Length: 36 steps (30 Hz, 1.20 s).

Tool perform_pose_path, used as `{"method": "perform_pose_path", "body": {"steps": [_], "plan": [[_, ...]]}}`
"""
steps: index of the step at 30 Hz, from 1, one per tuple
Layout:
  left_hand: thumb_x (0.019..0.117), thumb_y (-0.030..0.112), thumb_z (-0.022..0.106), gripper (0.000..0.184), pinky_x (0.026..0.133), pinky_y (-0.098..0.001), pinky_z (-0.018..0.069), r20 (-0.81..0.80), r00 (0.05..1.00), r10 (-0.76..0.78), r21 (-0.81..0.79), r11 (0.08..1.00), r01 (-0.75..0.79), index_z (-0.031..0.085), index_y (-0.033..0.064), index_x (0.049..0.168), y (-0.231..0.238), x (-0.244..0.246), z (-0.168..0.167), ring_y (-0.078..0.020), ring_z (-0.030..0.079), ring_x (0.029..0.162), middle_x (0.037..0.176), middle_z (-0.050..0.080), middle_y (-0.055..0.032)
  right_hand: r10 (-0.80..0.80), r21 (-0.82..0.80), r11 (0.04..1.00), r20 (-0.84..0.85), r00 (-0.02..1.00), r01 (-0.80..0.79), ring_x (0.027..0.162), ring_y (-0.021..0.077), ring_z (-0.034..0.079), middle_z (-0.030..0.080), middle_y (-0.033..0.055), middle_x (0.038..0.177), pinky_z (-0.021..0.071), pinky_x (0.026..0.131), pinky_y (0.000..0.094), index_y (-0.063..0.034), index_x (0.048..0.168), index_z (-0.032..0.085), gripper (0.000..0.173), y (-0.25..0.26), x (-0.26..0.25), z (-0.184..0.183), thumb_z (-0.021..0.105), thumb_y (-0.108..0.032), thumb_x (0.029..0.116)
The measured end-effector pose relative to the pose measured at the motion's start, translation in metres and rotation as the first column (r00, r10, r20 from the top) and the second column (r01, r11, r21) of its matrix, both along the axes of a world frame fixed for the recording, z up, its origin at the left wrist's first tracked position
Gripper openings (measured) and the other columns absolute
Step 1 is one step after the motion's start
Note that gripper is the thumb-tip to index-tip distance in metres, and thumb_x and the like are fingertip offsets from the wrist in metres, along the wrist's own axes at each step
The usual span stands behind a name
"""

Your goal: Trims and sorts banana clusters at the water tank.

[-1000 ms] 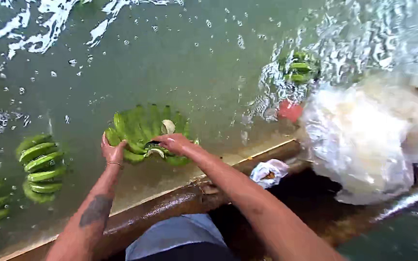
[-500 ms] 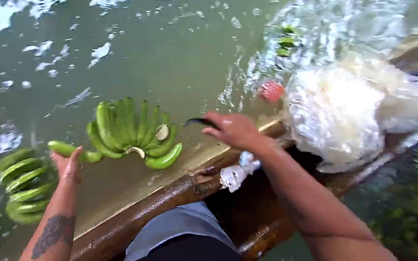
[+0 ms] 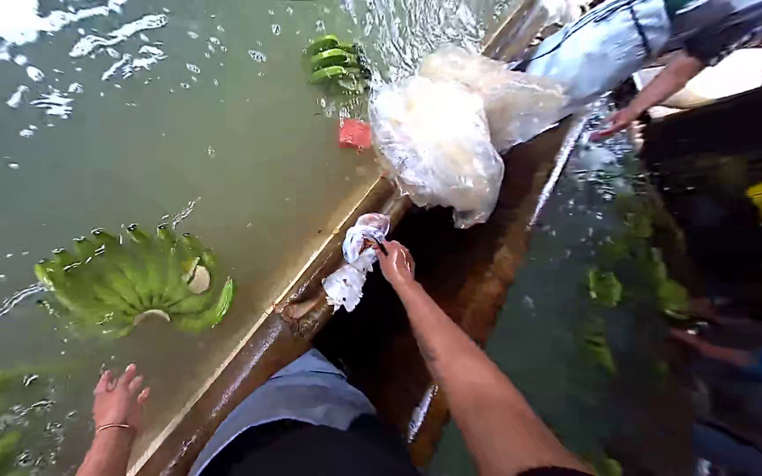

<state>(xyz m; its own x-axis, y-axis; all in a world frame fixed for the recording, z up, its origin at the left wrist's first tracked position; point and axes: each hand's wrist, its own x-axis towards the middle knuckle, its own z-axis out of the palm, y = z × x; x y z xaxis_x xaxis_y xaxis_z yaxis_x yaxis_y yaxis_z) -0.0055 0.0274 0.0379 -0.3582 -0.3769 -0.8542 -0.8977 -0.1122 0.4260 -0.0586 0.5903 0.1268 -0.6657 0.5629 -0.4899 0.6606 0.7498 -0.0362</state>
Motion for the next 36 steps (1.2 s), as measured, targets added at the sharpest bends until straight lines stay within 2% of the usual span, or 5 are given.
{"method": "perform_pose_path", "body": {"steps": [10,16,23,29,36], "plan": [[0.1064,0.019,0.054,0.063,0.095,-0.0562,0.0516,-0.047,0.99,0.131,-0.148,0.979,-0.137,0.023,0.0062,0.159,-0.05,0.038,0.043,-0.0407,0.057,0.126,0.151,0.044,-0.0277,-0.155,-0.082,0.984,0.039,0.987,0.158,0.131,0.0465,0.055,0.059,0.0316,0.136,0.0423,0.108,0.0643,0.0036,0.128,0.065,0.043,-0.016,-0.025,-0.025,0.065,-0.029,0.1004],[0.1057,0.016,0.056,0.06,0.093,-0.0571,0.0529,-0.007,0.981,0.195,-0.096,0.976,-0.195,0.027,0.0053,0.158,-0.044,0.075,0.035,-0.0432,0.058,0.124,0.15,0.045,-0.0292,-0.39,-0.233,0.915,-0.3,0.871,0.33,0.128,0.0441,0.055,0.058,0.0339,0.133,0.0408,0.109,0.0592,0.01,0.124,0.064,0.041,-0.013,-0.018,-0.024,0.07,-0.019,0.0967],[0.1045,0.016,0.059,0.061,0.093,-0.0565,0.0527,0.06,0.986,0.155,-0.058,0.987,-0.152,0.03,0.0065,0.157,-0.036,0.087,0.014,-0.0418,0.06,0.122,0.144,0.051,-0.0284,-0.534,-0.665,0.722,-0.361,0.765,0.19,0.044,0.0013,0.044,0.062,0.0,0.074,0.0408,0.043,0.0185,0.0012,0.107,0.056,0.009,-0.067,-0.051,0.013,0.054,-0.006,0.1022],[0.1054,0.017,0.057,0.056,0.093,-0.0543,0.0541,0.007,1.0,0.02,0.011,1.0,-0.02,0.034,0.0068,0.156,-0.022,0.033,0.005,-0.0392,0.062,0.12,0.143,0.053,-0.0267,-0.16,-0.791,0.607,-0.02,0.987,0.082,0.06,0.0097,0.064,0.076,0.0095,0.112,0.0496,0.053,0.0249,0.0002,0.126,0.062,0.031,-0.186,-0.112,-0.021,0.041,-0.017,0.1115],[0.1034,0.026,0.062,0.064,0.101,-0.0551,0.0489,0.038,0.978,-0.205,0.104,0.974,0.2,0.034,0.0016,0.156,0.01,-0.045,-0.016,-0.0389,0.056,0.128,0.144,0.052,-0.0269,0.412,-0.666,0.678,-0.007,0.911,-0.312,0.054,0.0139,0.049,0.068,0.0079,0.08,0.0435,0.054,0.034,-0.0109,0.13,0.071,0.034,-0.298,-0.204,-0.072,0.045,-0.016,0.1078]]}}
